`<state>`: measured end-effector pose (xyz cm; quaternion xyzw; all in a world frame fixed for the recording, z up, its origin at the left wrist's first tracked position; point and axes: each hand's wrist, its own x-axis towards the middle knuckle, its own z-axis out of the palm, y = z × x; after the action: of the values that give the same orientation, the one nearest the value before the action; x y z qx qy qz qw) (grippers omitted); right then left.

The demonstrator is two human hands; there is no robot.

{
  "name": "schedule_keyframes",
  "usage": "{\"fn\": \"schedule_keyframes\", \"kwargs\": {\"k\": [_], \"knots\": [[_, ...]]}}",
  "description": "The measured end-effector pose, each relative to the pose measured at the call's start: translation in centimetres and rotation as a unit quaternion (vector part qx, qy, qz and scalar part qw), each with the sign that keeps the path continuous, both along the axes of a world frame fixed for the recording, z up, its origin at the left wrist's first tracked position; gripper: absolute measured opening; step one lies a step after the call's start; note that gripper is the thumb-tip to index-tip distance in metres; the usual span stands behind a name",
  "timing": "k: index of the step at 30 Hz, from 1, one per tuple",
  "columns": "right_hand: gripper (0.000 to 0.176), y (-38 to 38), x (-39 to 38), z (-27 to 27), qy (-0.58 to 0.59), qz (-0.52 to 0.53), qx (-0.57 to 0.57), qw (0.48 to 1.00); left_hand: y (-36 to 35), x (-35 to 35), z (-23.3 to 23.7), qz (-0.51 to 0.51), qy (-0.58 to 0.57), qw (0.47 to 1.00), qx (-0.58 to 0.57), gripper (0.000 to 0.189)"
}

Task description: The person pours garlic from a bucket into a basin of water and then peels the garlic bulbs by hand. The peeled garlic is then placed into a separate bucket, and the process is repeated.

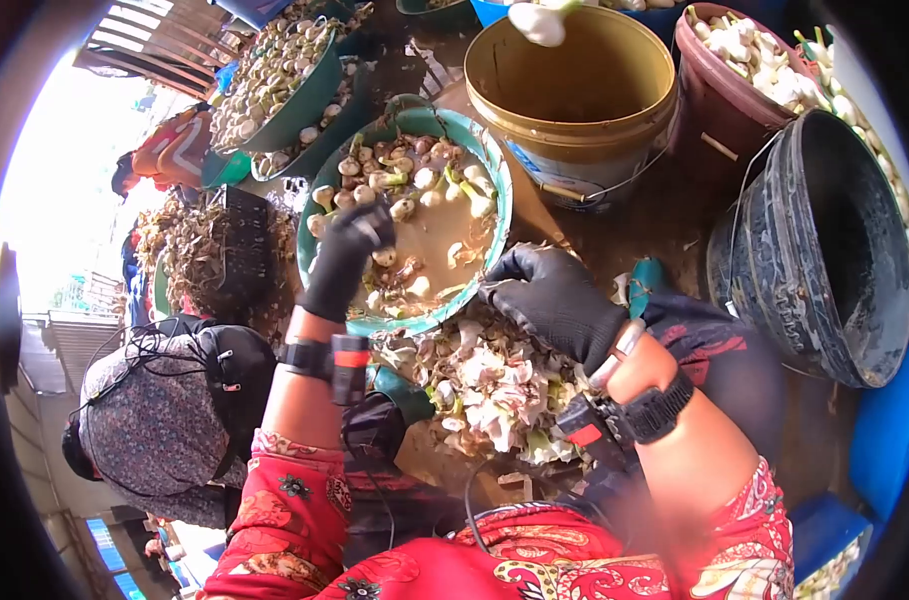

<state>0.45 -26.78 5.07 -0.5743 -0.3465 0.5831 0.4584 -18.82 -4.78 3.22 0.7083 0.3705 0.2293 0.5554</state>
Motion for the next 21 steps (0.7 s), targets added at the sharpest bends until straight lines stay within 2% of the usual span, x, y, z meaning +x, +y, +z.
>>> {"fn": "schedule_keyframes", "kwargs": {"k": [1, 2, 3, 4, 6, 10, 12, 14, 16, 17, 18, 19, 20, 21], "knots": [[0.015, 0.0, -0.1, 0.2, -0.005, -0.057, 0.03, 0.998, 0.6, -1.9, -5.3, -0.017, 0.112, 0.974, 0.193, 0.016], [0.015, 0.1, -0.1, 0.3, -0.005, -0.055, 0.026, 0.998, 0.2, -3.6, -7.9, -0.037, 0.31, 0.917, 0.249, 0.023], [0.015, 0.0, -0.2, 0.2, 0.016, -0.056, 0.006, 0.998, 1.0, -5.0, -11.0, -0.073, 0.443, 0.859, 0.244, 0.03], [0.015, 0.1, -0.2, 0.1, 0.036, -0.057, -0.014, 0.998, 0.8, -6.0, -12.9, -0.054, 0.413, 0.876, 0.245, 0.03], [0.017, 0.0, -0.4, 0.1, 0.083, -0.061, -0.042, 0.994, 2.3, -6.7, -16.5, -0.039, 0.448, 0.862, 0.232, 0.035], [0.023, 0.8, -0.8, 0.0, 0.027, -0.036, -0.038, 0.998, 4.4, -5.2, -19.2, -0.061, 0.483, 0.846, 0.218, 0.038], [0.022, 1.4, -1.2, 0.6, 0.06, -0.069, -0.084, 0.992, 4.1, -4.4, -19.3, -0.018, 0.553, 0.796, 0.246, 0.043], [0.023, 1.7, -1.1, 0.2, 0.037, -0.058, -0.081, 0.994, 4.9, -4.7, -20.1, -0.047, 0.556, 0.794, 0.239, 0.039], [0.024, 2.0, -1.2, -0.1, 0.018, -0.043, -0.066, 0.997, 5.2, -5.1, -19.1, -0.065, 0.54, 0.82, 0.177, 0.031], [0.025, 2.1, -1.2, -0.2, 0.025, -0.042, -0.065, 0.997, 5.3, -5.2, -18.4, -0.061, 0.541, 0.819, 0.181, 0.031], [0.026, 2.1, -1.3, -0.5, 0.032, -0.04, -0.065, 0.997, 5.0, -5.5, -17.6, -0.032, 0.433, 0.896, 0.098, 0.031], [0.026, 2.0, -1.5, -0.9, 0.033, -0.041, -0.06, 0.997, 4.4, -5.8, -16.6, -0.004, 0.313, 0.95, 0.014, 0.031], [0.034, 2.0, -1.8, -1.7, 0.029, -0.044, -0.036, 0.998, 3.7, -6.0, -15.5, 0.023, 0.185, 0.98, -0.069, 0.031], [0.042, 1.9, -2.0, -2.3, 0.024, -0.047, -0.012, 0.999, 2.5, -5.5, -12.8, 0.011, 0.112, 0.983, -0.143, 0.032]]}}
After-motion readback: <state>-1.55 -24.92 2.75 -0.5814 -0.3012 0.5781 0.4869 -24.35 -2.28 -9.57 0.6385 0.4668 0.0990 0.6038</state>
